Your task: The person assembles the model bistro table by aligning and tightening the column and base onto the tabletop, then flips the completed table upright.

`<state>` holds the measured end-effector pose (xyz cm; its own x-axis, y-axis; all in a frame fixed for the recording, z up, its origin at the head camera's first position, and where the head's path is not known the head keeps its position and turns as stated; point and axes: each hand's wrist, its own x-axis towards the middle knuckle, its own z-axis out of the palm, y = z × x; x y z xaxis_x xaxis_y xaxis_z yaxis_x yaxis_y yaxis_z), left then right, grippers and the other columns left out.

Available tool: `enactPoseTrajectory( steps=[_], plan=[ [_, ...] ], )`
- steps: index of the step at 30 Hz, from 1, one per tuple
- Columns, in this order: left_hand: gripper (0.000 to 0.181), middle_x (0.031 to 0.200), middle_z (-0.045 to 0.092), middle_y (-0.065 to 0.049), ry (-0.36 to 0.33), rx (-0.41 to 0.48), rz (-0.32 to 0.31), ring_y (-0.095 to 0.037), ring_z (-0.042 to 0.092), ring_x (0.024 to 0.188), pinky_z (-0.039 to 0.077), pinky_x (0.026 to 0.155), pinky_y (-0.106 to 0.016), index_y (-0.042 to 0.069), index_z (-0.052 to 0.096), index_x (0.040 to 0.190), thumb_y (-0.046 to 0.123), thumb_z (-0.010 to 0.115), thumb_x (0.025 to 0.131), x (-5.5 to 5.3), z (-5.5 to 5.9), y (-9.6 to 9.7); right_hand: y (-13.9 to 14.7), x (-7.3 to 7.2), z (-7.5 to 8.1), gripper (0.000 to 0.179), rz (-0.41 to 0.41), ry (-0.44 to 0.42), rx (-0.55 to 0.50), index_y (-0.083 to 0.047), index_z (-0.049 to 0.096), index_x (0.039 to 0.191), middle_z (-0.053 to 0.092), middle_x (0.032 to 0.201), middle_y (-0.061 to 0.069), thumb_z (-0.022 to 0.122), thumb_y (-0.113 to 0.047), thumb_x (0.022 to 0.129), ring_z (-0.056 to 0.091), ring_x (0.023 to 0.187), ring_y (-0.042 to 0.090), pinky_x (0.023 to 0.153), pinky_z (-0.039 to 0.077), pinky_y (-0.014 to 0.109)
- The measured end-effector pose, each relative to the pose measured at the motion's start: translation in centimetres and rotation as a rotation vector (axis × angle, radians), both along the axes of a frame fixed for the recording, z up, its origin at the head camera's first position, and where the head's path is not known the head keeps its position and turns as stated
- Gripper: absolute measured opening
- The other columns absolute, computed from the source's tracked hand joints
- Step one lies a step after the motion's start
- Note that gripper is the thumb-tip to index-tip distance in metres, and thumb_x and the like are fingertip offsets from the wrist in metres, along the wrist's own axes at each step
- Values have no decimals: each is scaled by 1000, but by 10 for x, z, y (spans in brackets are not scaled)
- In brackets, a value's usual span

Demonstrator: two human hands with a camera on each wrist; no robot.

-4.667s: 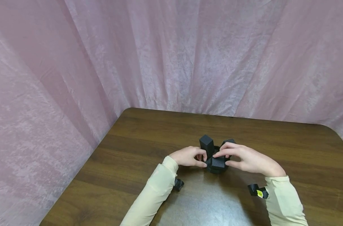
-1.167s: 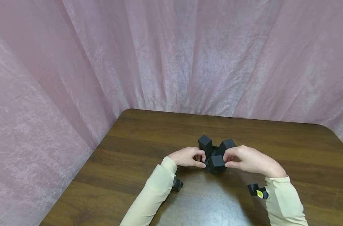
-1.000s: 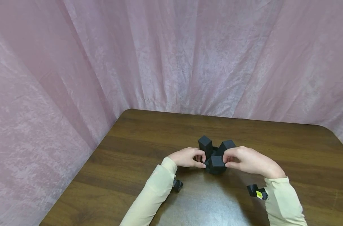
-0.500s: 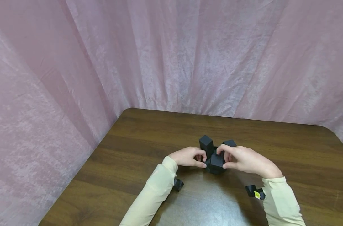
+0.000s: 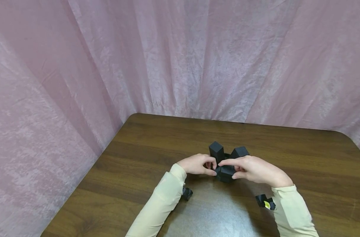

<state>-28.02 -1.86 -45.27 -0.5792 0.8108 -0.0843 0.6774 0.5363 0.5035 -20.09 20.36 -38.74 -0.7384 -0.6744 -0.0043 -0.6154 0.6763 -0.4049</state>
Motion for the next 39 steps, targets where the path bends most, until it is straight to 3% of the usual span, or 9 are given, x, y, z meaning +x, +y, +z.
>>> enactPoseTrajectory(
  steps=[12,18,24,33,39],
  plan=[
    [20,69,58,8,-57,-3,51,-1,50,60,40,56,-15,20,58,85,36,67,78,2,1,3,2,0,-3,51,-61,-45,6,-33,45,127,54,62,-11,65,-29,80,44,52,-3,53,38,18],
    [20,69,57,9,-66,8,39,0,50,61,40,56,-15,20,58,86,36,67,79,1,-1,2,15,-3,-1,56,-79,-144,-20,-18,37,130,55,74,-12,64,-24,82,54,63,-2,59,42,19],
    [18,72,57,9,-60,8,25,-1,50,63,40,57,-15,21,58,87,37,65,80,0,-2,1,31,-4,-1,45,-79,-273,3,-11,46,121,57,75,-9,62,-28,83,57,66,4,59,41,20],
    [15,76,56,9,-64,1,-2,-1,50,67,40,59,-15,23,59,87,36,64,81,0,-1,1,34,-14,-24,39,-61,-384,54,-20,51,117,59,81,-7,64,-29,81,57,76,3,67,43,25],
    [18,79,55,7,-40,-14,-17,-2,49,70,39,60,-14,22,58,88,35,66,79,-1,-1,0,35,-19,-34,30,-29,-399,6,-16,52,107,59,80,-6,64,-27,81,56,74,4,66,42,22]
  ],
)
